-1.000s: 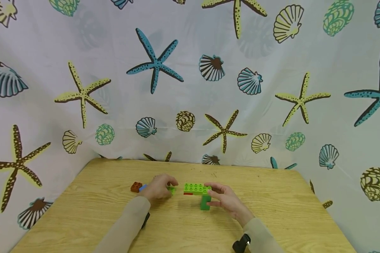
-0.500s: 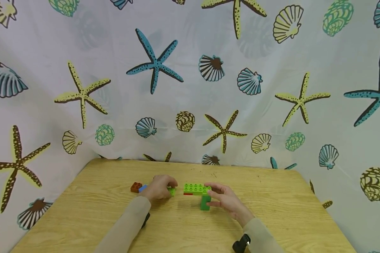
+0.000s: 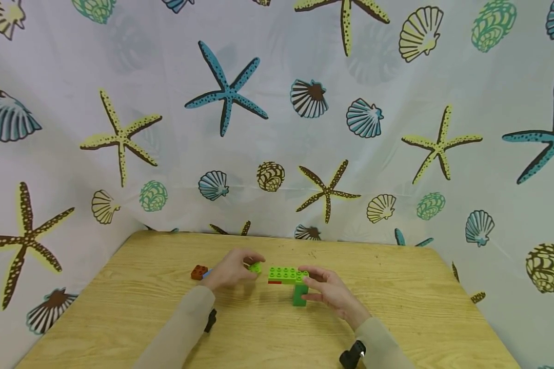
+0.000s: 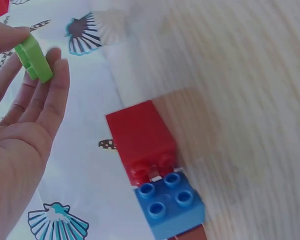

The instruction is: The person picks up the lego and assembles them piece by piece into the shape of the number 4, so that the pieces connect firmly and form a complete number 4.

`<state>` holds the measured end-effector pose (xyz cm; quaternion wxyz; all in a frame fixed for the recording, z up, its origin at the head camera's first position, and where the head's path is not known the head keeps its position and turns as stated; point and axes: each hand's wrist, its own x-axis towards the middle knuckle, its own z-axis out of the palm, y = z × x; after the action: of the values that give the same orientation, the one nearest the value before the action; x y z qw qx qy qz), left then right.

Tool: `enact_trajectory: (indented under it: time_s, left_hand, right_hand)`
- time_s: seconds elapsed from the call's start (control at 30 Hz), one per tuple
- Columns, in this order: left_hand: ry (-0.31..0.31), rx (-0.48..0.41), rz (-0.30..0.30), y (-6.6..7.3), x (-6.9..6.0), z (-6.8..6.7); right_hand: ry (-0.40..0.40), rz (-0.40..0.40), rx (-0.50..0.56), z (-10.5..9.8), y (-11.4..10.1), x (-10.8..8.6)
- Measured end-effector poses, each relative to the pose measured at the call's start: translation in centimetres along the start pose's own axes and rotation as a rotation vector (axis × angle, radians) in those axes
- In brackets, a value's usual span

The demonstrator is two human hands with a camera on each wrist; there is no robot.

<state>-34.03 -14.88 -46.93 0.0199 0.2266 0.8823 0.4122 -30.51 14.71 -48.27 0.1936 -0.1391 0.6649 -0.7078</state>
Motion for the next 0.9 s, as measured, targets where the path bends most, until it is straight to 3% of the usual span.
enact_trajectory:
  time_s: [0.3, 0.6, 0.8, 0.9]
  left_hand:
    - [0.033, -0.024, 0.036, 1.5, 0.3, 0.1]
    - [0.095, -0.155, 0.091, 2.5, 0.3, 0.8]
    - [0.128, -0.219, 0.053, 3.1, -0.1, 1.7]
    - [0.155, -0.215, 0.066, 3.2, -0.1, 2.2]
  right_hand:
    - [0.011, -0.005, 0.002, -0.3, -0.1, -0.2]
    - [0.04, -0.01, -0.005, -0.5, -0.3, -0.1]
    - [0.018, -0.018, -0.021, 0.0, -0.3, 0.0]
    - [0.015, -0.023, -0.015, 0.0, -0.1, 0.1]
